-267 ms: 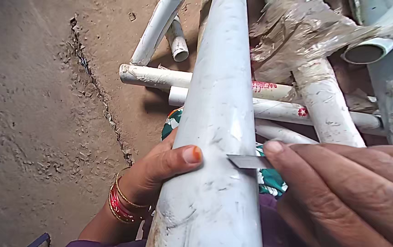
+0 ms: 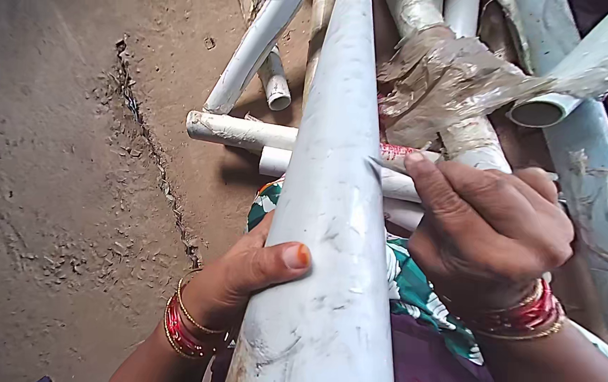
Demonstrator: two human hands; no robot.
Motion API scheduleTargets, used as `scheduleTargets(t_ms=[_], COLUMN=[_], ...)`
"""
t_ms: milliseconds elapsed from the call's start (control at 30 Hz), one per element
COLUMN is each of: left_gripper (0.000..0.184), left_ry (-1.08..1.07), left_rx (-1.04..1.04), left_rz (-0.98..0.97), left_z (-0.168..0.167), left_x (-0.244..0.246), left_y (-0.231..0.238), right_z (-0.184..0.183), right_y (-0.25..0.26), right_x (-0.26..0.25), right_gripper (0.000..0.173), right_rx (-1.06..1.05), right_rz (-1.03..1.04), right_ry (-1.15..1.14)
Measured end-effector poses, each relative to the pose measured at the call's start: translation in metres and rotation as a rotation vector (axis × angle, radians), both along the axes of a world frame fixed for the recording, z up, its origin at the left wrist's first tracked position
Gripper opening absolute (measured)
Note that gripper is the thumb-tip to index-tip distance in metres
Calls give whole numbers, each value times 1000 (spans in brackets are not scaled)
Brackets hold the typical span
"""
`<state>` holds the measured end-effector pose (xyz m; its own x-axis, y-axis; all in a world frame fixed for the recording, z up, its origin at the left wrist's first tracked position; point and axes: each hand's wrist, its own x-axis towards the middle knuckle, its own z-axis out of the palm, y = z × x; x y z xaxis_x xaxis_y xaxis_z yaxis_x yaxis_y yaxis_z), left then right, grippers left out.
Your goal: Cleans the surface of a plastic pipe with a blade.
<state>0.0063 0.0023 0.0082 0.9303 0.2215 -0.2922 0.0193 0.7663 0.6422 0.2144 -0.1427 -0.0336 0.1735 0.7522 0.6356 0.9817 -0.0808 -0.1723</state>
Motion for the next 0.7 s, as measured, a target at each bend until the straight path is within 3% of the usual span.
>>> scheduleTargets(t_ms=[100,200,400,567,700], left_gripper=[28,28,29,30,30], left_ry=[-28,-20,-22,-11,6], left_rx=[-43,-49,-61,-75,-74], left_rz=[-20,-31,-27,-26,-20], left_z=[-4,-5,-7,-6,-4], left_x=[-1,1,2,4,3], left_y=[0,0,-1,0,-1], right_z=[16,23,12,30,17], right_y=[-5,-4,9,-1,10], right_x=[-12,-21,3,-16,0], right_gripper=[26,24,31,24,29], right_rx=[-10,-68,-81,-68,-84], right_rz=[96,170,-1,178,67], right_ry=[118,30,-88,6,-105])
